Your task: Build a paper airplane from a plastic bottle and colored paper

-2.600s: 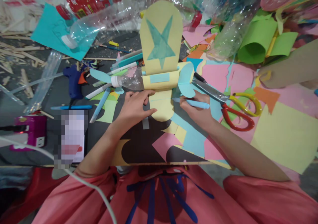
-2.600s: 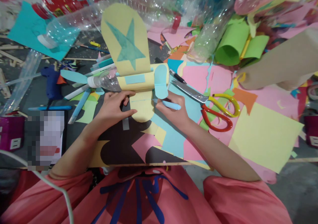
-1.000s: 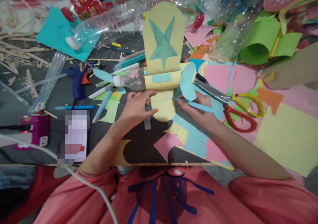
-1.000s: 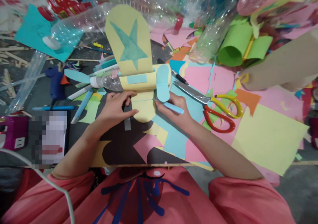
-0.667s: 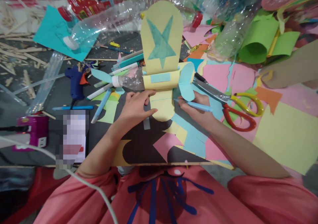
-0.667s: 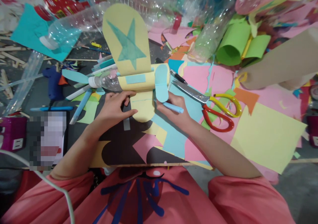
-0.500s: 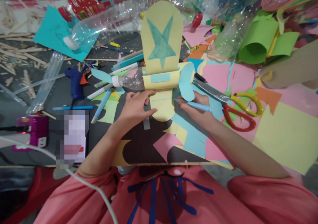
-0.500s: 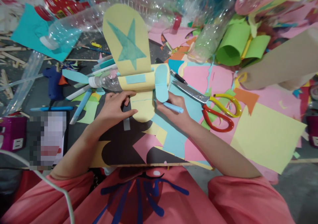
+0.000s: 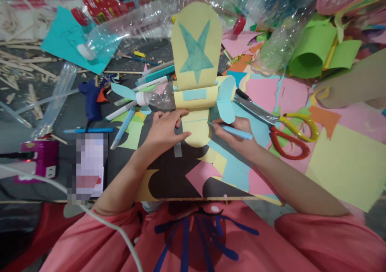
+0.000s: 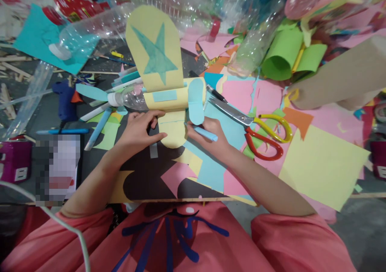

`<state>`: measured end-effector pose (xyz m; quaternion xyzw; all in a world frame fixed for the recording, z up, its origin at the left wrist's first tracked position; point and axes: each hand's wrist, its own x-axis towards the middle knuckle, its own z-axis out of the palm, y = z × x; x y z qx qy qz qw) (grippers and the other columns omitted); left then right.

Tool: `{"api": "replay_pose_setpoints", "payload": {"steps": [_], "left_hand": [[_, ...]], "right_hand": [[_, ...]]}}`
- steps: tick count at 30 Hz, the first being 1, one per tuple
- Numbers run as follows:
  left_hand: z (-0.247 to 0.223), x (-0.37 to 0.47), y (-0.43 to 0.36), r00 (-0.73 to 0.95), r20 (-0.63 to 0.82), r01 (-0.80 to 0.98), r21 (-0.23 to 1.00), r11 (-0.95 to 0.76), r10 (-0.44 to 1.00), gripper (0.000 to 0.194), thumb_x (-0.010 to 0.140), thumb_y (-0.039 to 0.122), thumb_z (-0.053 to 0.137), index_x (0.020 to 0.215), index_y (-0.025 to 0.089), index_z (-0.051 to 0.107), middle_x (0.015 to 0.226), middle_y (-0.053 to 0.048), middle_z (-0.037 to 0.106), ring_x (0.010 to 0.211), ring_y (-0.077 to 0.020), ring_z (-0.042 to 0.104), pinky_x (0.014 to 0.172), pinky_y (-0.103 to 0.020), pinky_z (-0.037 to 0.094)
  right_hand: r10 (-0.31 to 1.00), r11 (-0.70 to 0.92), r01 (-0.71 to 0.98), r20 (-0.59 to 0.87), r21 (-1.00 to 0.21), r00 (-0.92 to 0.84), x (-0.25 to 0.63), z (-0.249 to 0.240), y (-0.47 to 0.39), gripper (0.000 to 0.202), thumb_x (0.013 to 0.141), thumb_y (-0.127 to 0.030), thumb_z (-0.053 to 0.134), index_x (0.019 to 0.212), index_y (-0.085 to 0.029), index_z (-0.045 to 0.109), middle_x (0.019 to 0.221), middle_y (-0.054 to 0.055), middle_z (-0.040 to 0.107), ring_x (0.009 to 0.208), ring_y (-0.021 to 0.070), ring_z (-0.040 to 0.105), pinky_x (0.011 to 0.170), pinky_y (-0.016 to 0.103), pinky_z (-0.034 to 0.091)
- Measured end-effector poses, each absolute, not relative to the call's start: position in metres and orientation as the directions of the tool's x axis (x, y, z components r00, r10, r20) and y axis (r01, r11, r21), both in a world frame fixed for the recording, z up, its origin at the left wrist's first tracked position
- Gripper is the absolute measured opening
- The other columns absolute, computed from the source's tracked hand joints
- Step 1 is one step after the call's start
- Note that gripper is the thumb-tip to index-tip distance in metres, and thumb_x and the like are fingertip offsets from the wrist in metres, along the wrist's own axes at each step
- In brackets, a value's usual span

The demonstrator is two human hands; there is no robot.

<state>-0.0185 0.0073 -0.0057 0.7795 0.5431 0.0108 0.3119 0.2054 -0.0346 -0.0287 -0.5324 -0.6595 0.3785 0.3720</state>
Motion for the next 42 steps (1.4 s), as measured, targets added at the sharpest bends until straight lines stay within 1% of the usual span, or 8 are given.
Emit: {"api": "replay_pose_setpoints", "payload": {"steps": [6,10,16,19,21,24,28,42], "left_hand": [[-0.004,-0.017,0.007,0.404,-0.325,0.842,0.498,-0.208,0.855,0.049,0.081,0.035,0.065,0.127,0.022,0.056,0.085,0.001,0.056,0.087,-0.0202,0.056,0.092,-0.035,0.029],[-0.005,-0.018,0.007,0.410,-0.317,0.839,0.499,-0.218,0.855,0.050,0.081,0.037,0.064,0.127,0.022,0.056,0.084,0.001,0.056,0.086,-0.0206,0.056,0.091,-0.035,0.029],[-0.006,-0.019,0.006,0.416,-0.300,0.833,0.505,-0.227,0.859,0.049,0.081,0.038,0.064,0.126,0.022,0.057,0.085,0.001,0.057,0.086,-0.0205,0.056,0.092,-0.035,0.029],[-0.006,-0.019,0.006,0.419,-0.291,0.827,0.513,-0.230,0.860,0.049,0.081,0.039,0.064,0.126,0.022,0.057,0.086,0.000,0.058,0.086,-0.0208,0.056,0.091,-0.035,0.029],[-0.005,-0.019,0.006,0.418,-0.293,0.827,0.515,-0.227,0.860,0.049,0.081,0.039,0.065,0.126,0.022,0.057,0.085,0.000,0.058,0.086,-0.0210,0.056,0.090,-0.035,0.029],[-0.005,-0.019,0.006,0.419,-0.295,0.827,0.514,-0.227,0.859,0.048,0.080,0.038,0.065,0.126,0.023,0.057,0.085,0.001,0.059,0.086,-0.0212,0.056,0.090,-0.035,0.029],[-0.005,-0.019,0.006,0.418,-0.296,0.830,0.509,-0.229,0.859,0.050,0.081,0.039,0.065,0.127,0.022,0.056,0.086,0.000,0.059,0.086,-0.0213,0.056,0.091,-0.036,0.029],[-0.003,-0.019,0.006,0.417,-0.300,0.828,0.515,-0.223,0.858,0.048,0.081,0.036,0.065,0.126,0.022,0.056,0.086,0.000,0.058,0.083,-0.0201,0.055,0.093,-0.036,0.030]], "right_hand": [[0.967,0.223,0.420,0.145,-0.880,-0.210,0.203,-0.026,-0.036,0.020,0.087,-0.027,0.058,0.069,-0.019,0.062,0.061,-0.001,0.064,0.057,0.0125,0.057,0.060,0.026,0.046],[0.962,0.245,0.438,0.160,-0.865,-0.223,0.202,-0.027,-0.037,0.018,0.086,-0.026,0.057,0.071,-0.019,0.063,0.062,-0.001,0.065,0.056,0.0118,0.057,0.059,0.025,0.045],[0.958,0.249,0.493,0.137,-0.834,-0.251,0.196,-0.022,-0.038,0.017,0.084,-0.024,0.053,0.069,-0.019,0.060,0.051,-0.006,0.045,0.046,0.0078,0.034,0.049,0.023,0.034],[0.957,0.244,0.475,0.132,-0.845,-0.257,0.193,-0.020,-0.040,0.016,0.083,-0.023,0.053,0.068,-0.020,0.057,0.050,-0.007,0.043,0.045,0.0072,0.029,0.048,0.023,0.032],[0.958,0.238,0.472,0.126,-0.849,-0.257,0.192,-0.021,-0.042,0.014,0.083,-0.023,0.053,0.071,-0.021,0.057,0.051,-0.006,0.047,0.044,0.0074,0.031,0.047,0.023,0.032],[0.950,0.260,0.457,0.140,-0.851,-0.280,0.190,-0.023,-0.045,0.013,0.087,-0.025,0.053,0.076,-0.021,0.059,0.057,-0.004,0.056,0.047,0.0086,0.042,0.049,0.022,0.035],[0.928,0.308,0.416,0.173,-0.856,-0.331,0.189,-0.024,-0.048,0.017,0.091,-0.026,0.053,0.076,-0.020,0.058,0.060,-0.003,0.057,0.052,0.0098,0.051,0.052,0.022,0.039],[0.881,0.400,0.390,0.230,-0.830,-0.414,0.186,-0.036,-0.053,0.018,0.096,-0.029,0.051,0.081,-0.022,0.059,0.066,-0.001,0.066,0.058,0.0118,0.060,0.057,0.023,0.044]]}}
